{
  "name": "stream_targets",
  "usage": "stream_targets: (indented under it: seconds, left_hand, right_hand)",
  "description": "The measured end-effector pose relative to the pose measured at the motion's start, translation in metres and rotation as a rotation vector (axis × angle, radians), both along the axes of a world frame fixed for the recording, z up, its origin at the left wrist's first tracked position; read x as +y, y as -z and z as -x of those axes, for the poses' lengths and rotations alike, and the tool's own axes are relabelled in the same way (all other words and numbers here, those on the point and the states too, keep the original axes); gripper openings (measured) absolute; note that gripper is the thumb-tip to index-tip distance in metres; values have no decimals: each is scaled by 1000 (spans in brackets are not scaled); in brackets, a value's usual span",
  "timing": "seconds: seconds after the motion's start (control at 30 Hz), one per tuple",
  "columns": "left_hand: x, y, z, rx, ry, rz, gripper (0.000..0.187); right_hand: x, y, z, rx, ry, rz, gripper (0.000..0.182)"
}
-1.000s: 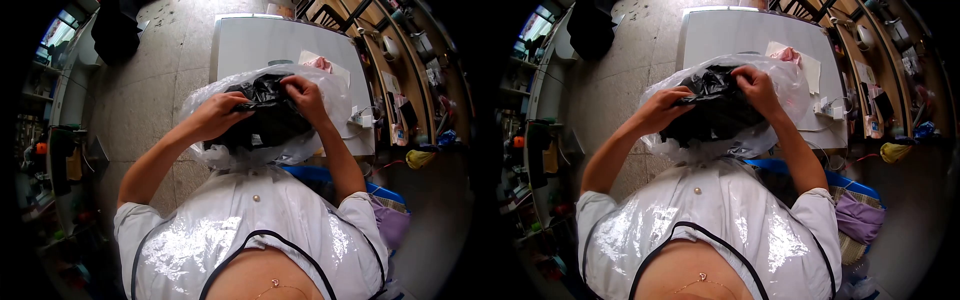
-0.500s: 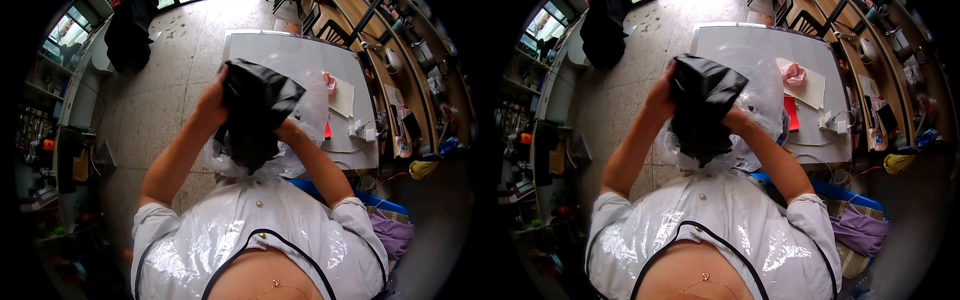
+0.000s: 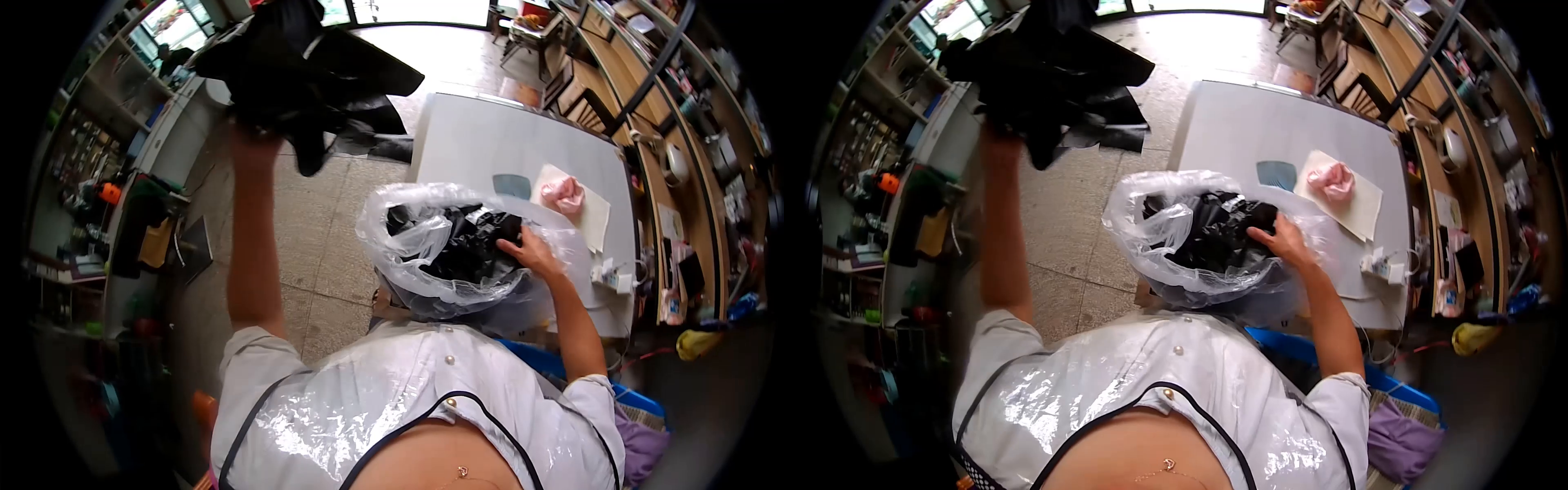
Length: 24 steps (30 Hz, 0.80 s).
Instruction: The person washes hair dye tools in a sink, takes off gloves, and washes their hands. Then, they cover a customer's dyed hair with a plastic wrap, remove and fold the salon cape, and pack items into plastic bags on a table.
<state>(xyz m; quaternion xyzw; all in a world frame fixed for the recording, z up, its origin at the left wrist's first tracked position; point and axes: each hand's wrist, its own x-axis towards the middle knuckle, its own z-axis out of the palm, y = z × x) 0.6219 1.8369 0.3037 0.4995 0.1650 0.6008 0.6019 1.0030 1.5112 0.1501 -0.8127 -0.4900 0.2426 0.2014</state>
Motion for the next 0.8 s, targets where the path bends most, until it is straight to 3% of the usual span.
stream_targets:
  seconds: [0.07,0.13,0.17,0.2,0.23,0.27,0.3,0.33,0.4,0.43,0.5,0.57,0.6,0.67,0.7,0.73,0.77,0.8]
  left_hand:
    - [-23,-3,-7,-118,44,93,49]
    - [-30,4,-4,-453,298,217,44]
    - [-30,7,-3,-451,293,215,44]
    - [-31,9,-3,-517,459,178,43]
    - [-33,11,-1,-585,626,139,43]
    - [-34,14,1,-589,620,136,43]
    - [-37,12,1,-447,531,-45,43]
    - [-39,10,1,-209,316,-242,42]
    - [-42,8,3,192,-118,-547,41]
    - [-43,12,5,322,-273,-655,40]
    - [-42,19,14,410,-380,-734,40]
    - [-37,26,36,404,-351,-729,43]
    - [-40,20,44,257,-208,-596,45]
    - [-43,14,68,214,-234,-493,42]
    - [-44,11,81,190,-247,-441,40]
    - [-33,29,99,-494,292,-73,50]
    - [-22,45,121,-501,285,-84,50]
    - [-17,55,141,-478,287,99,49]
  right_hand:
    - [1,-35,-1,-113,-88,58,54]
    - [-5,-95,19,-110,-133,41,50]
    - [-7,-114,27,-112,-171,38,45]
    - [-5,-120,29,-112,-177,38,45]
    - [-4,-124,29,369,-431,-33,43]
    - [-2,-129,31,855,-674,-101,42]
    - [1,-135,34,1069,-771,-60,38]
    - [8,-142,42,1060,-778,-56,38]
    - [30,-157,74,1096,-599,-308,35]
    - [45,-170,95,930,-542,-401,33]
    - [85,-180,140,952,-506,-473,31]
    - [133,-165,176,975,-549,-374,42]
    - [158,-152,198,1031,-548,-255,45]
    - [187,-141,251,1080,-483,-152,47]
    - [201,-136,276,1269,-356,-154,44]
    - [216,-134,298,1452,-220,-151,41]
    - [232,-133,317,1541,-126,-252,29]
    - [246,-134,334,1600,-66,-345,19]
